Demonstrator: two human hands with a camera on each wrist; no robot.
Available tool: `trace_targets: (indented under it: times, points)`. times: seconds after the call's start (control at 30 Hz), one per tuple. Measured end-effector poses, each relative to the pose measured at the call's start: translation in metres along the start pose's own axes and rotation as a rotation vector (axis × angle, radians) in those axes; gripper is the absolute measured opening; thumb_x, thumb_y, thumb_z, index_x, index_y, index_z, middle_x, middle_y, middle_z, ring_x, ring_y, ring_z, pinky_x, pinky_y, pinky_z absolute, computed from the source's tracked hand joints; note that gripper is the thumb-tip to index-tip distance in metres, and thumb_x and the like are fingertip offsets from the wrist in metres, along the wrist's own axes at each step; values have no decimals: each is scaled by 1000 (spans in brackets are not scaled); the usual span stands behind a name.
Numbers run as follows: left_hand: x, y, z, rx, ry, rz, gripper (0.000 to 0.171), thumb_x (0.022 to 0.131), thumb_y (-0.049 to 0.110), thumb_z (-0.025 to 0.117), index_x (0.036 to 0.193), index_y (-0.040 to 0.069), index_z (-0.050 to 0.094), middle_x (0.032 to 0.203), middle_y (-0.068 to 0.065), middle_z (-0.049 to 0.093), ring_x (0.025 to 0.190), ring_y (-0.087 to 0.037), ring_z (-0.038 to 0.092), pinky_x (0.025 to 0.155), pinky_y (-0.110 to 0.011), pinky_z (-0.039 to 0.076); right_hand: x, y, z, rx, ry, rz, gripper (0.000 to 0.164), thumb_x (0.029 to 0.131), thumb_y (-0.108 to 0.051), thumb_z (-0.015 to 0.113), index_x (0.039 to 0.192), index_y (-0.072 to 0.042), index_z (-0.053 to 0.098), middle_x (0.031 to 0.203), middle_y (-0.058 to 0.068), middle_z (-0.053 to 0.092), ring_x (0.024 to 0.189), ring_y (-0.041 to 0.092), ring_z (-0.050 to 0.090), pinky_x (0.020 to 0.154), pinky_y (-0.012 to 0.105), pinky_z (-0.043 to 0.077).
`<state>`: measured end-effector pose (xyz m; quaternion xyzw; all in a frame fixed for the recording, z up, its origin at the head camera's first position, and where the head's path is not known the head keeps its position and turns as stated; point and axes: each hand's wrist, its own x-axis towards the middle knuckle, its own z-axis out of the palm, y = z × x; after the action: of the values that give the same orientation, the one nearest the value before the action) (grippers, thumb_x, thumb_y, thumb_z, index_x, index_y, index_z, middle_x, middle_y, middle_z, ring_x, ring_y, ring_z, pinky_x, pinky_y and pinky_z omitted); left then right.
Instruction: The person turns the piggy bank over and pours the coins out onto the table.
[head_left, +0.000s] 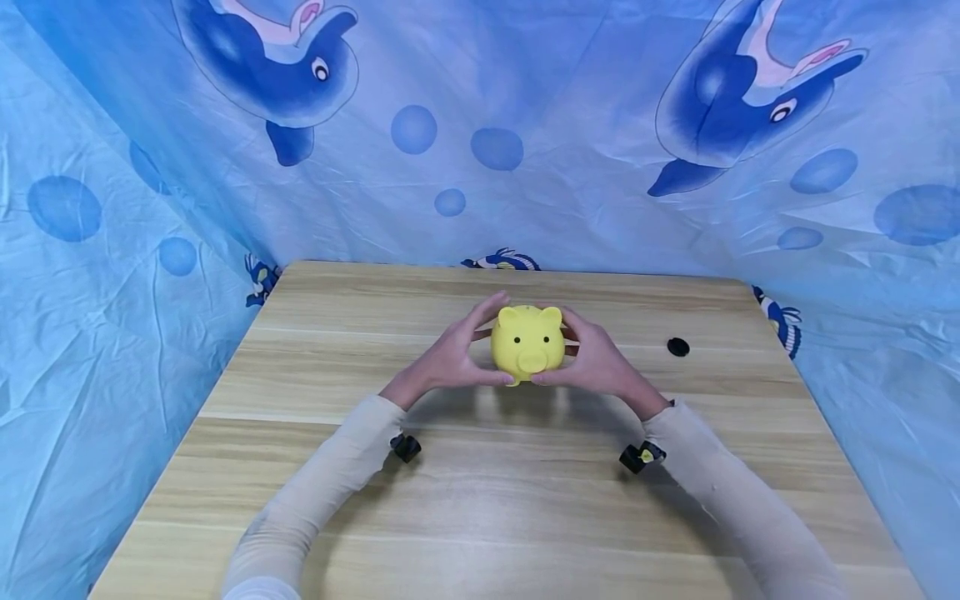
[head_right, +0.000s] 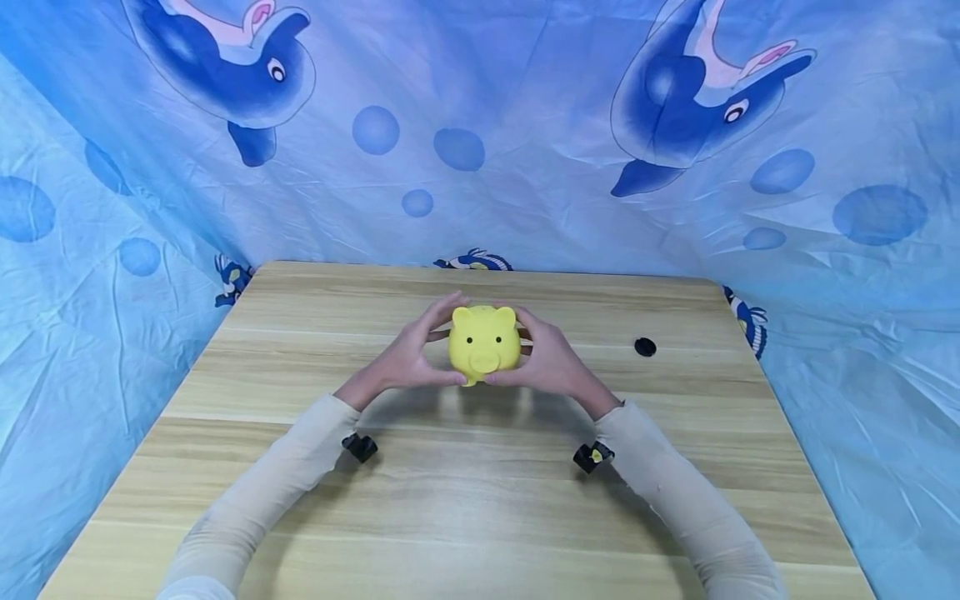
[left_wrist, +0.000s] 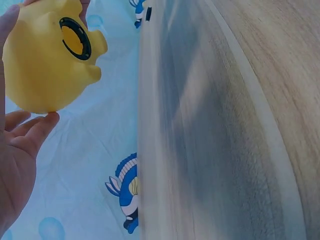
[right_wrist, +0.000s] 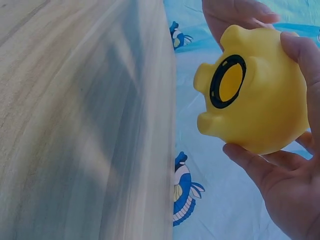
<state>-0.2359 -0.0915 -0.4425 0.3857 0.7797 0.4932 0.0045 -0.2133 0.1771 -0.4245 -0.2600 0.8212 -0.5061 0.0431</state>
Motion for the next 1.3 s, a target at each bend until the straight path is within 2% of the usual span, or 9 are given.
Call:
trace_targets:
  times: [0.1, 0.2, 0.37, 0.5, 0.63, 0.8, 1.1, 1.3]
  points:
    - [0, 0, -1, 27, -17, -13, 117, 72, 30, 95, 163, 18, 23, 165, -8, 32, 150, -24, 35, 113, -42, 47, -1, 0, 2, -13, 13, -19, 102, 69, -32, 97, 154, -25, 42, 148, 1, 52, 129, 28, 58, 100, 44, 58]
    - [0, 0, -1, 33, -37, -14, 114, 72, 33, 95, 162, 16, 27, 162, -6, 37, 147, -23, 39, 113, -43, 47, -2, 1, 4, -22, 21, -26, 103, 69, -33, 97, 155, -27, 41, 151, 0, 49, 132, 27, 55, 102, 46, 56]
    - [0, -2, -2, 34, -64, -9, 113, 70, 37, 96, 160, 20, 30, 159, -4, 41, 144, -22, 44, 113, -43, 47, -4, 0, 7, -32, 28, -10, 106, 67, -29, 98, 155, -26, 40, 153, 1, 47, 133, 27, 54, 103, 46, 55]
    - [0, -2, -1, 45, -68, -13, 114, 69, 39, 96, 160, 22, 31, 159, -4, 40, 142, -22, 44, 112, -43, 48, -5, 0, 10, -29, 35, -18, 109, 65, -24, 99, 156, -21, 39, 154, 6, 46, 135, 30, 53, 104, 48, 54]
    - [0, -3, -1, 45, -53, -20, 113, 68, 37, 97, 159, 23, 32, 157, -4, 41, 141, -23, 45, 111, -43, 49, -4, 1, 12, -28, 35, -36, 109, 65, -23, 99, 156, -21, 39, 157, 7, 43, 137, 31, 51, 106, 48, 53]
    - [-2, -4, 0, 26, -34, -6, 112, 66, 32, 98, 158, 20, 34, 156, -7, 41, 140, -27, 46, 109, -43, 51, -4, 5, 14, -42, 37, -42, 108, 67, -31, 98, 157, -27, 39, 158, 2, 42, 139, 28, 48, 108, 47, 52]
    - [-4, -12, 4, 40, -39, 22, 111, 65, 28, 99, 156, 20, 36, 159, -4, 37, 143, -26, 43, 108, -45, 51, -6, 14, 15, -72, -23, -26, 118, 68, -22, 98, 162, -13, 27, 163, 4, 32, 145, 29, 40, 109, 49, 50]
    - [-3, -15, 5, 28, -60, 20, 110, 68, 27, 97, 157, 21, 33, 161, -5, 34, 145, -27, 41, 111, -48, 49, -2, 19, 16, -98, -24, -17, 119, 68, -28, 98, 162, -15, 25, 162, 7, 35, 143, 30, 44, 108, 48, 51]
